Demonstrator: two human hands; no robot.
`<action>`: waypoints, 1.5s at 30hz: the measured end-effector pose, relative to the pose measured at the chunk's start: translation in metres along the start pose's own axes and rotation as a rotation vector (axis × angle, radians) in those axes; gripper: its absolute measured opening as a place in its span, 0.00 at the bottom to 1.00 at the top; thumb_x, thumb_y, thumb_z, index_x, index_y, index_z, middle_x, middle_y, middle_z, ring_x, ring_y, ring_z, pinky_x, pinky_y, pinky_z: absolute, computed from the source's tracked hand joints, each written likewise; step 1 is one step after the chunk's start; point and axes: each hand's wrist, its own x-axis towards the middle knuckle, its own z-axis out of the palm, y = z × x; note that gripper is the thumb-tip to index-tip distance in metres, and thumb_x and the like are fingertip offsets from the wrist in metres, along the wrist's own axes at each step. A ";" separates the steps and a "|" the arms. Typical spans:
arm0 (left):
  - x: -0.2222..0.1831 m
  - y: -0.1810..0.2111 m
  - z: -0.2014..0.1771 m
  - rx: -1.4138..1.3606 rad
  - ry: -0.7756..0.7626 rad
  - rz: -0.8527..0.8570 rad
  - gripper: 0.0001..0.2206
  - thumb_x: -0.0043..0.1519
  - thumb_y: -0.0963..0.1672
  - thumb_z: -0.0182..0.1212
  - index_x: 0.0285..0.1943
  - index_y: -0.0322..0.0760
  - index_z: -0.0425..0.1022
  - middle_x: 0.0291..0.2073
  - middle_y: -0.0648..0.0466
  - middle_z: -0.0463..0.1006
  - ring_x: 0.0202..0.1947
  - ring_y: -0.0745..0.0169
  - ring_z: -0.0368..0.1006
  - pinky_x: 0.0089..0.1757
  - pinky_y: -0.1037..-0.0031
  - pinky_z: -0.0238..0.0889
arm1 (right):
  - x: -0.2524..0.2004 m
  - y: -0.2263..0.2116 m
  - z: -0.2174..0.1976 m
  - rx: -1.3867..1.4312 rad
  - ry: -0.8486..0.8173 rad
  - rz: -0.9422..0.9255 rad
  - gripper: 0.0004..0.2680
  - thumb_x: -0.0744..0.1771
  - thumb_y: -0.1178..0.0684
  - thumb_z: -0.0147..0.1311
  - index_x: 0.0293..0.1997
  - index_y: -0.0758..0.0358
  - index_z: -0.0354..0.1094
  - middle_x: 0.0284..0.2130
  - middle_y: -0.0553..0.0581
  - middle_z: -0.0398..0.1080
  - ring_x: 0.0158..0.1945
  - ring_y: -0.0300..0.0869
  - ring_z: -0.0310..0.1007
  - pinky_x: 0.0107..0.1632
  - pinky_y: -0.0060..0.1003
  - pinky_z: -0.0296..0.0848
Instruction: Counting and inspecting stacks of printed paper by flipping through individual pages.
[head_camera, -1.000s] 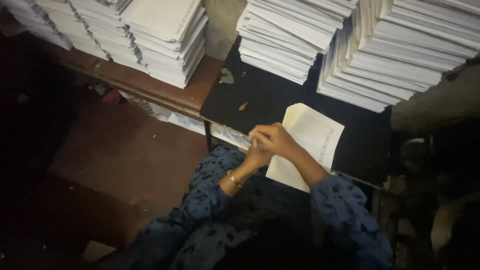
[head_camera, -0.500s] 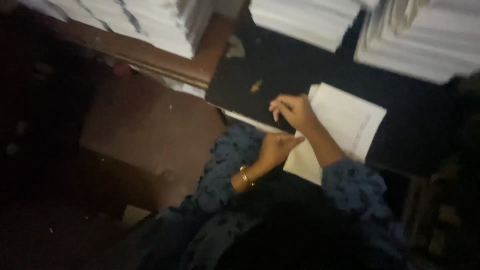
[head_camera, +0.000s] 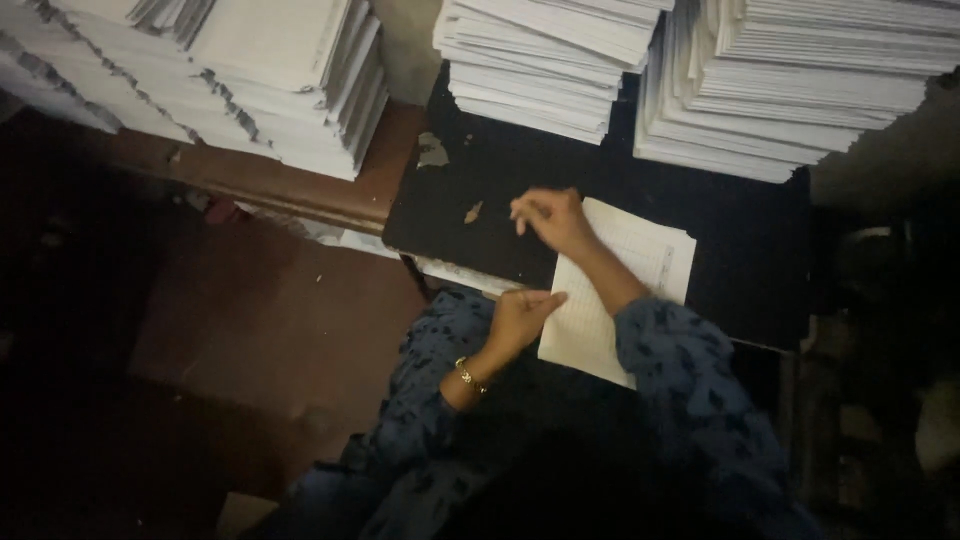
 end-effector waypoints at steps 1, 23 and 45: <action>-0.005 0.006 -0.002 0.005 -0.018 -0.002 0.11 0.59 0.50 0.72 0.42 0.41 0.86 0.18 0.48 0.80 0.20 0.66 0.73 0.25 0.74 0.62 | 0.006 0.004 -0.005 -0.029 0.023 -0.021 0.08 0.70 0.57 0.54 0.31 0.57 0.74 0.16 0.50 0.74 0.18 0.39 0.70 0.30 0.29 0.68; -0.031 0.053 -0.031 -0.084 -0.247 -0.271 0.25 0.58 0.52 0.73 0.50 0.23 0.80 0.40 0.31 0.81 0.39 0.43 0.81 0.36 0.63 0.78 | 0.019 0.044 -0.001 -0.220 0.041 -0.016 0.08 0.69 0.53 0.59 0.31 0.61 0.71 0.16 0.53 0.73 0.16 0.39 0.69 0.22 0.30 0.65; -0.034 0.093 -0.046 -0.068 -0.457 -0.420 0.29 0.60 0.46 0.69 0.61 0.13 0.68 0.50 0.26 0.76 0.51 0.36 0.76 0.46 0.58 0.76 | 0.014 0.050 -0.003 -0.388 0.137 -0.066 0.10 0.70 0.50 0.59 0.31 0.63 0.71 0.20 0.57 0.74 0.19 0.41 0.73 0.22 0.31 0.68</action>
